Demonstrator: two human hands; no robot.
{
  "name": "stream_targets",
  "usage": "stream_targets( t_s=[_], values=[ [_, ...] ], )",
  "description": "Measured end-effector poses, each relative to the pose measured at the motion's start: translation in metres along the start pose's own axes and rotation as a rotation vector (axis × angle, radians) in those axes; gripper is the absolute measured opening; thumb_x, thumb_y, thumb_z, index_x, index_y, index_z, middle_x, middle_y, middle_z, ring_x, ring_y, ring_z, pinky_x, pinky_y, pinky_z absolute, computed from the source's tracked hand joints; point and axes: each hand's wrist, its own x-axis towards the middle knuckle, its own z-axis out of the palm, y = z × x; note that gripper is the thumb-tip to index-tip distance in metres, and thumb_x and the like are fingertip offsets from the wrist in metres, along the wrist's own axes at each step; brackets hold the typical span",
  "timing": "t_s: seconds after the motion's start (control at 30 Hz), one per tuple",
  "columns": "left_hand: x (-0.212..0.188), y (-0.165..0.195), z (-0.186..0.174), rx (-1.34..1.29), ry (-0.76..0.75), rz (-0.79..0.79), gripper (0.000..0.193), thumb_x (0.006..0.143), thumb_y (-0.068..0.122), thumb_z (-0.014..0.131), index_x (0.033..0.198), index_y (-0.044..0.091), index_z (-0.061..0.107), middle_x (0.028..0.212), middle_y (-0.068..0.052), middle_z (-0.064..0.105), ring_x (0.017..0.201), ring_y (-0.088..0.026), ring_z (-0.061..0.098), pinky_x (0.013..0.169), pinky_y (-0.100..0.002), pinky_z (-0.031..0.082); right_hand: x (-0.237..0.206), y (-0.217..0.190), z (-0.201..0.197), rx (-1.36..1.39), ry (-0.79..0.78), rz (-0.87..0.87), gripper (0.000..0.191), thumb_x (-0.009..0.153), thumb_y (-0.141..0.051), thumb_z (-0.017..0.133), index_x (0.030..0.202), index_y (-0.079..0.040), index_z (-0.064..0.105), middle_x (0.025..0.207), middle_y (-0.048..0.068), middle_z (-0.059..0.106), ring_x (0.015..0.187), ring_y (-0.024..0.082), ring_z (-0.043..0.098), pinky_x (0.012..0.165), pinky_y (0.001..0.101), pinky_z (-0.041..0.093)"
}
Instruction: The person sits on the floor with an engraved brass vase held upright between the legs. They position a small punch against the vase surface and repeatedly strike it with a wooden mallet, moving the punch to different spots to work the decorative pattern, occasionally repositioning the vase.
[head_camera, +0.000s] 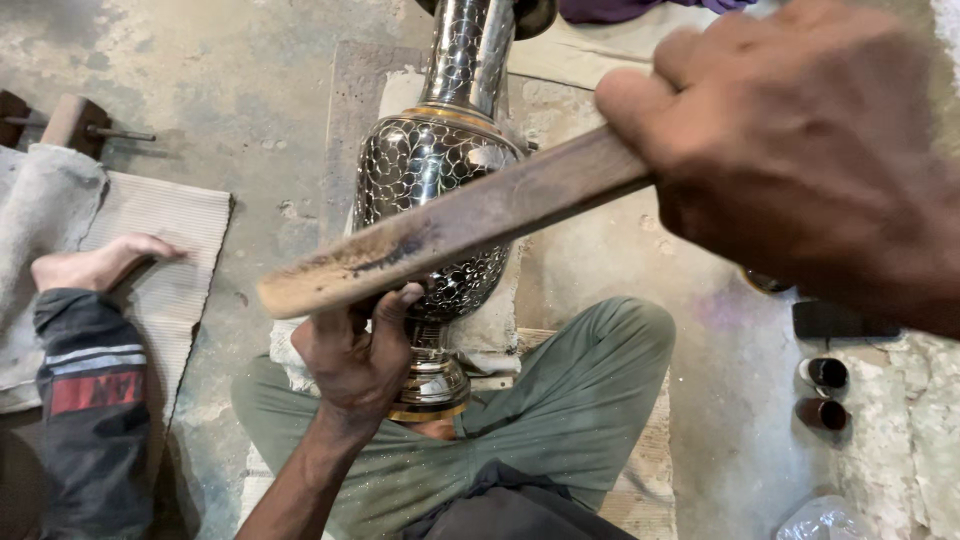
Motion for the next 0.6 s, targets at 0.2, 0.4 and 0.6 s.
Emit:
stream_targets(
  t_s=[0.2, 0.4, 0.6],
  values=[
    [-0.002, -0.004, 0.000, 0.005, 0.005, 0.038, 0.027, 0.102, -0.008, 0.064, 0.125, -0.007, 0.051, 0.109, -0.021, 0.074, 0.098, -0.023, 0.075, 0.087, -0.029, 0.062, -0.011, 0.000, 0.009, 0.015, -0.006, 0.021, 0.017, 0.095, -0.028, 0.069, 0.083, -0.018, 0.062, 0.064, 0.000, 0.060, 0.055, 0.014, 0.057, 0.050, 0.0317, 0.048],
    [-0.002, -0.001, -0.002, 0.036, -0.008, 0.105, 0.028, 0.104, -0.007, 0.066, 0.129, -0.003, 0.052, 0.106, -0.020, 0.073, 0.097, -0.022, 0.074, 0.089, -0.029, 0.061, -0.019, 0.000, 0.010, 0.193, -0.065, 0.035, 0.014, 0.095, -0.023, 0.070, 0.088, -0.012, 0.065, 0.065, 0.003, 0.060, 0.053, 0.016, 0.058, 0.049, 0.0317, 0.048],
    [-0.001, 0.001, -0.004, 0.155, -0.003, 0.090, 0.034, 0.098, 0.001, 0.074, 0.126, -0.005, 0.056, 0.104, -0.016, 0.077, 0.091, -0.018, 0.076, 0.076, -0.028, 0.061, -0.010, 0.001, -0.007, 0.150, -0.052, 0.017, 0.013, 0.089, -0.026, 0.071, 0.091, -0.012, 0.068, 0.064, 0.002, 0.061, 0.057, 0.015, 0.062, 0.052, 0.0303, 0.050]
  ],
)
